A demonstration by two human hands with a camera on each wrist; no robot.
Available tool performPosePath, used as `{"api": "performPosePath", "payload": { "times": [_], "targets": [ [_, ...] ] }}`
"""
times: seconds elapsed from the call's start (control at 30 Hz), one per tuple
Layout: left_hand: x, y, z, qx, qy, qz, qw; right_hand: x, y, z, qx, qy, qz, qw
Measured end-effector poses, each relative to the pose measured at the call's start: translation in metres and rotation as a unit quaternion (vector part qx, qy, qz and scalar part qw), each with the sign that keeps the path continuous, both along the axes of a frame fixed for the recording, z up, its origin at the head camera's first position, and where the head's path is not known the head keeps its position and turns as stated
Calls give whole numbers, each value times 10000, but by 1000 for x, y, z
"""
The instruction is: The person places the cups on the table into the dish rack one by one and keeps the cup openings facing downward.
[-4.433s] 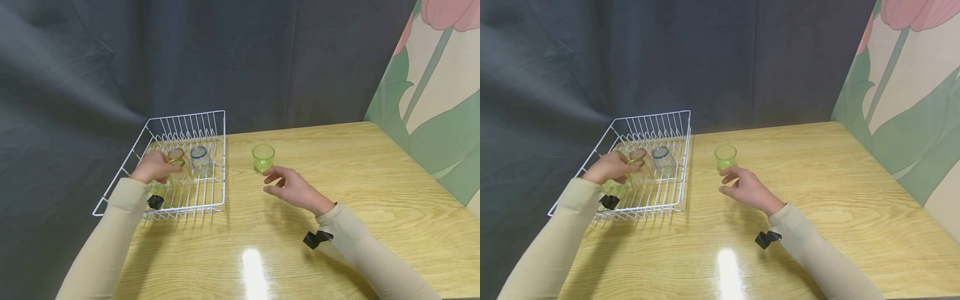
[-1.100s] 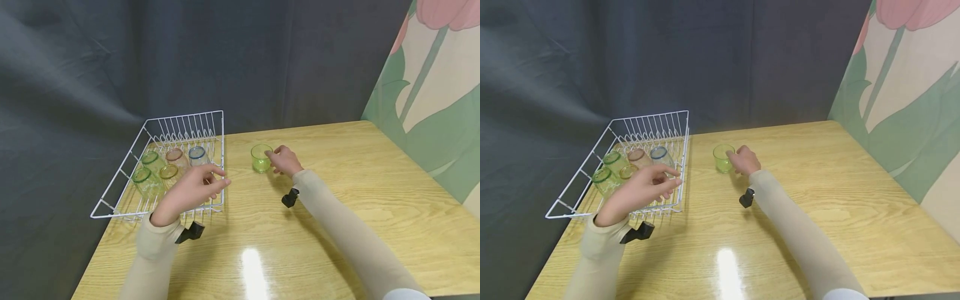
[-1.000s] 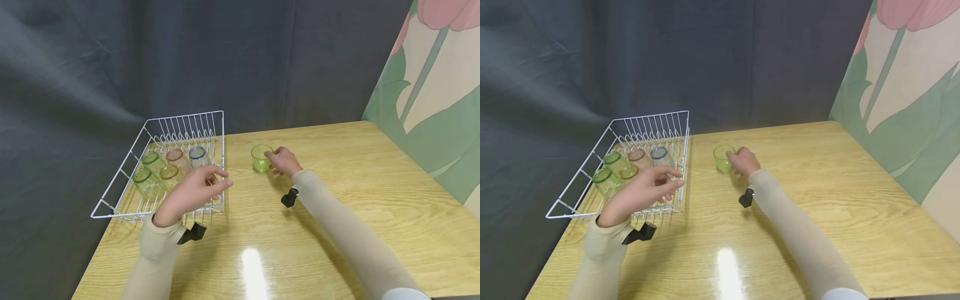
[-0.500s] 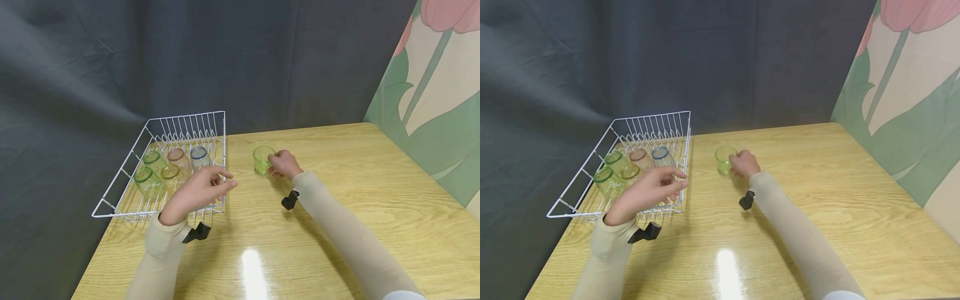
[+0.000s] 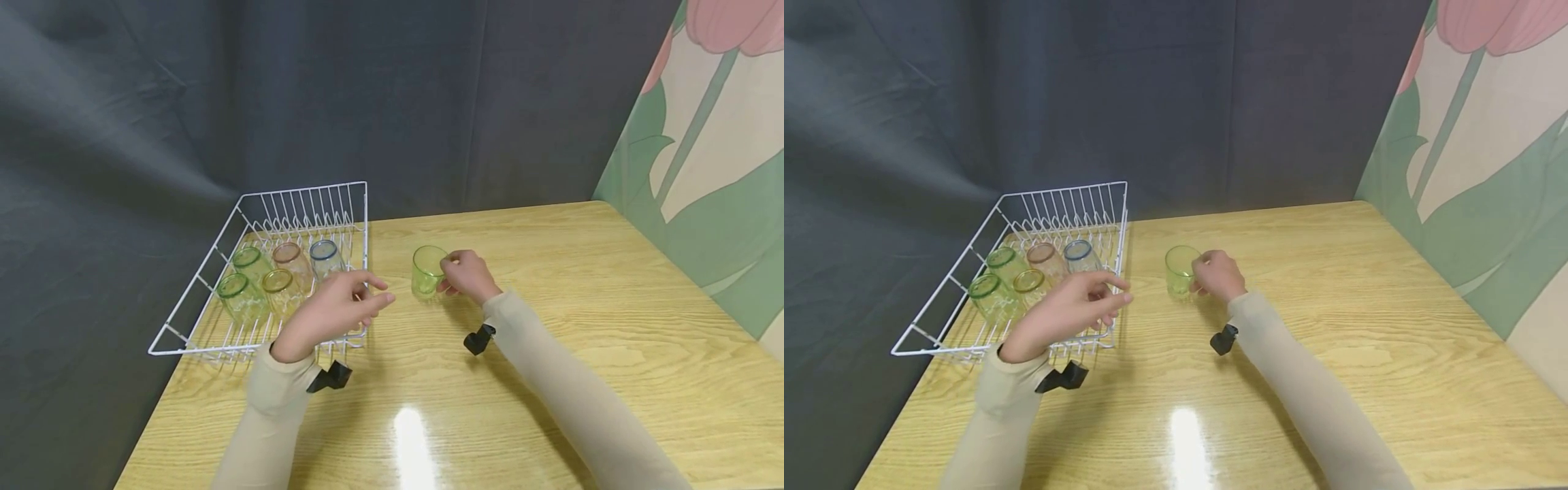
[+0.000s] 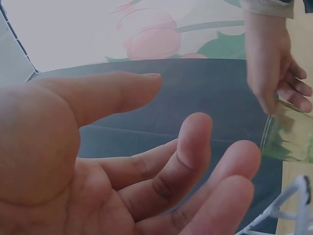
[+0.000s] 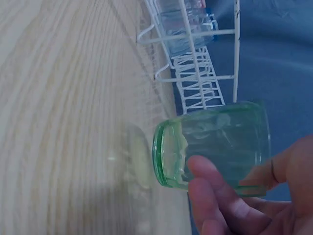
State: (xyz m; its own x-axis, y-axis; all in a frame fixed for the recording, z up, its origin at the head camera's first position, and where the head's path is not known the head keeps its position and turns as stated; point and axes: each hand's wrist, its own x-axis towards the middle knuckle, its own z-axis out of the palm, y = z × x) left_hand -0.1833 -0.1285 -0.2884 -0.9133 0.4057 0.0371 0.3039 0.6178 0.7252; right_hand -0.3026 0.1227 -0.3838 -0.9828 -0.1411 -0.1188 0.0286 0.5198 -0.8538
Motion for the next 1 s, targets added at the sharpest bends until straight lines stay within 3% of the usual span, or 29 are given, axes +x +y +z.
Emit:
{"api": "performPosePath", "payload": {
  "times": [0.23, 0.6, 1.0],
  "targets": [
    [-6, 11, -8, 109, -285, 81, 9995, 11, -1, 10, 99, 217, 64, 9997],
    [-10, 29, -23, 230, -563, 344, 9976, 34, 0, 22, 807, 822, -17, 9933],
    [-18, 33, -28, 432, -870, 418, 9944, 44, -4, 31, 830, 832, 190, 9929]
  ]
}}
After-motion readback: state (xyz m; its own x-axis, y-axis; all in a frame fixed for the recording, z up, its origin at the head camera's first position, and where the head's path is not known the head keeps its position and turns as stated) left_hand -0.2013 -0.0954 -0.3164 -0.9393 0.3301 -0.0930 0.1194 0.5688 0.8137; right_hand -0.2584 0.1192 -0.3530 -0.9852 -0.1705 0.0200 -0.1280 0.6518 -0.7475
